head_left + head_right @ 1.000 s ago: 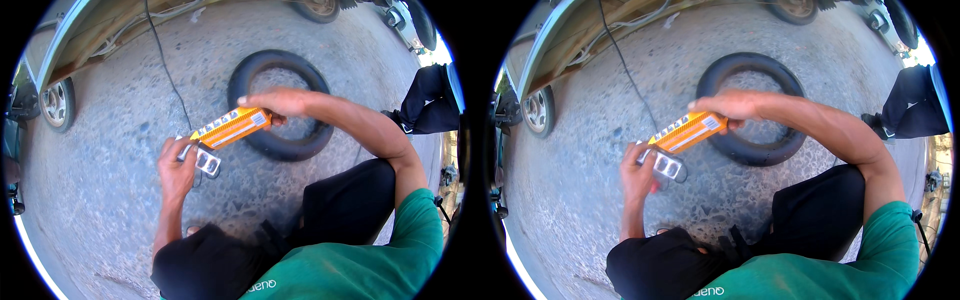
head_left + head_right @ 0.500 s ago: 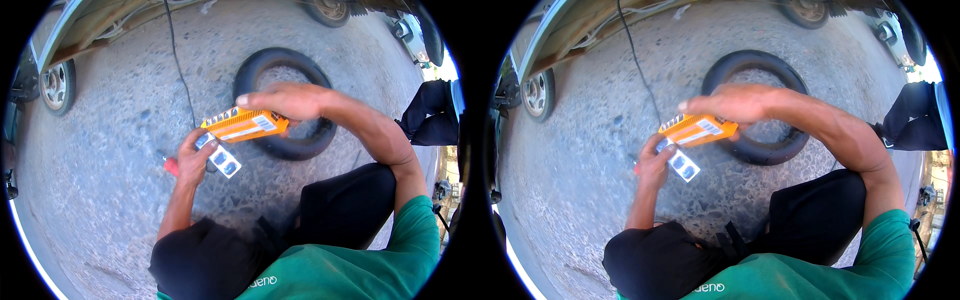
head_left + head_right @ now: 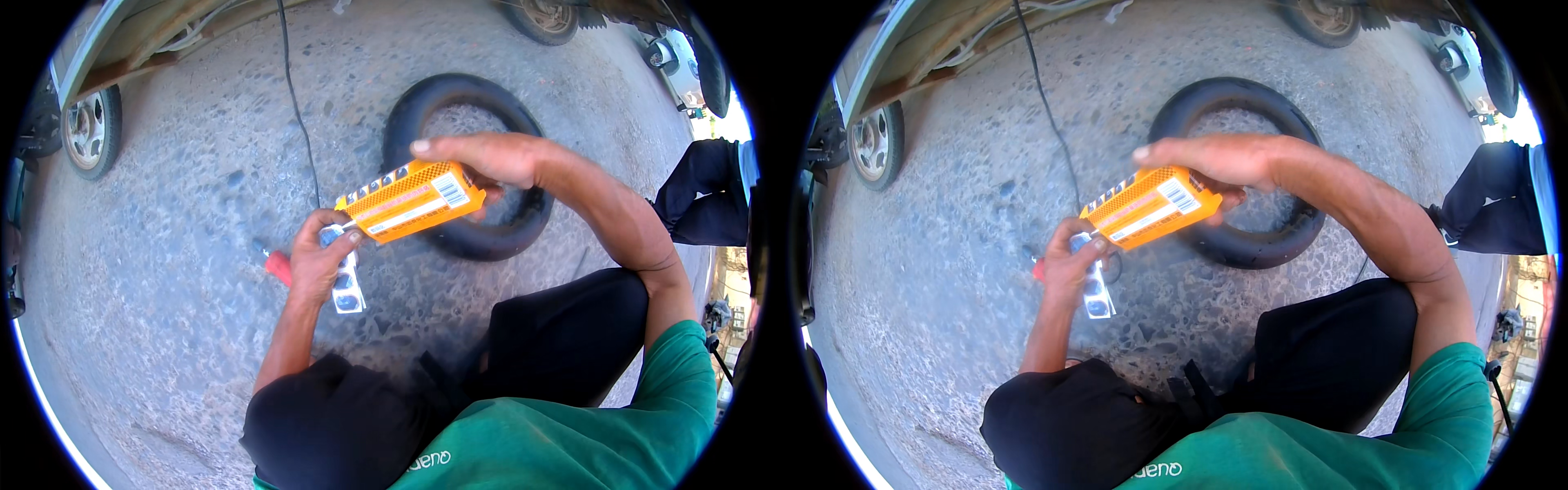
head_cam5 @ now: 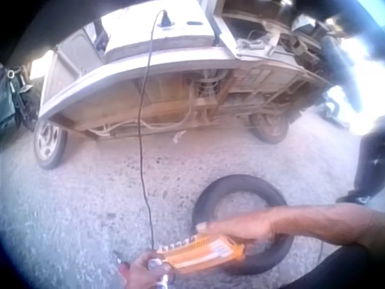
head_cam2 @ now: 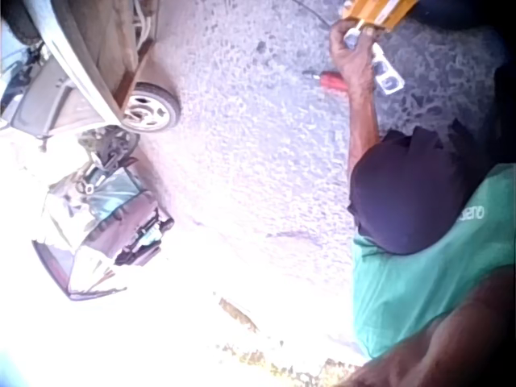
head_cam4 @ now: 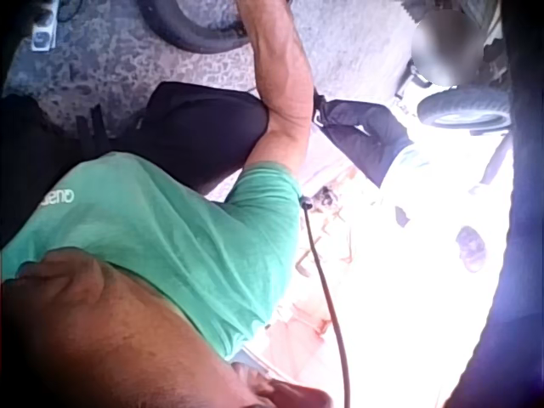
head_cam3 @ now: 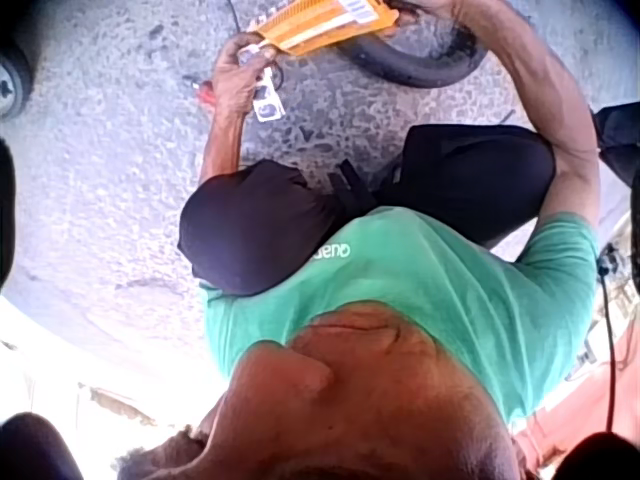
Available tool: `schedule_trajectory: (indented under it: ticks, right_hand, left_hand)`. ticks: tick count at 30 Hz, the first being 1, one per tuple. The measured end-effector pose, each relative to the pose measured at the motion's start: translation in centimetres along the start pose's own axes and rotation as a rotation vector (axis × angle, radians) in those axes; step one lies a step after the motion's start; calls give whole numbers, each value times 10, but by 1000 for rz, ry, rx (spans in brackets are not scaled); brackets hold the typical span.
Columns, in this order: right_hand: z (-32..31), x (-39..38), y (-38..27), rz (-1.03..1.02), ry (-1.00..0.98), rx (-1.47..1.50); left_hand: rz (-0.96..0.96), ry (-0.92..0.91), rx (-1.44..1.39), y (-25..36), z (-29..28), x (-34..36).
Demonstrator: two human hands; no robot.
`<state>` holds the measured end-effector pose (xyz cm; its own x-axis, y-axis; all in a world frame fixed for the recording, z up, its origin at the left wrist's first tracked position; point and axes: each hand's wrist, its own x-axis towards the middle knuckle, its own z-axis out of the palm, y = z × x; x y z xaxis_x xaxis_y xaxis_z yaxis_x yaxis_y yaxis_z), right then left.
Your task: The person uses a red electric heat gun to apply heat to the surface of a black rubber tire. After heating, the person picks up a yellow box of tire repair patches, opens it, and removes a patch from the packaging.
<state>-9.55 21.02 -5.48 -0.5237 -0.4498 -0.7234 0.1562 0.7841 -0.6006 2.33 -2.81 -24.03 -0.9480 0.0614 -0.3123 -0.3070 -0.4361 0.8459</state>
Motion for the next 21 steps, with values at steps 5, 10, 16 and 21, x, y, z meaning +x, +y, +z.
schedule_trajectory:
  ticks: [5,10,16,21]
  right_hand:
    - [-12,3,17,15,32,123]
    - [-19,6,24,-31,13,158]
    - [-18,12,30,-33,53,113]
    - [-8,14,19,75,123,-283]
  left_hand:
    - [-60,30,58,22,1,-6]
    - [-81,53,104,21,-8,-6]
    - [-67,85,251,21,-26,-7]
    - [-113,177,355,30,-71,-15]
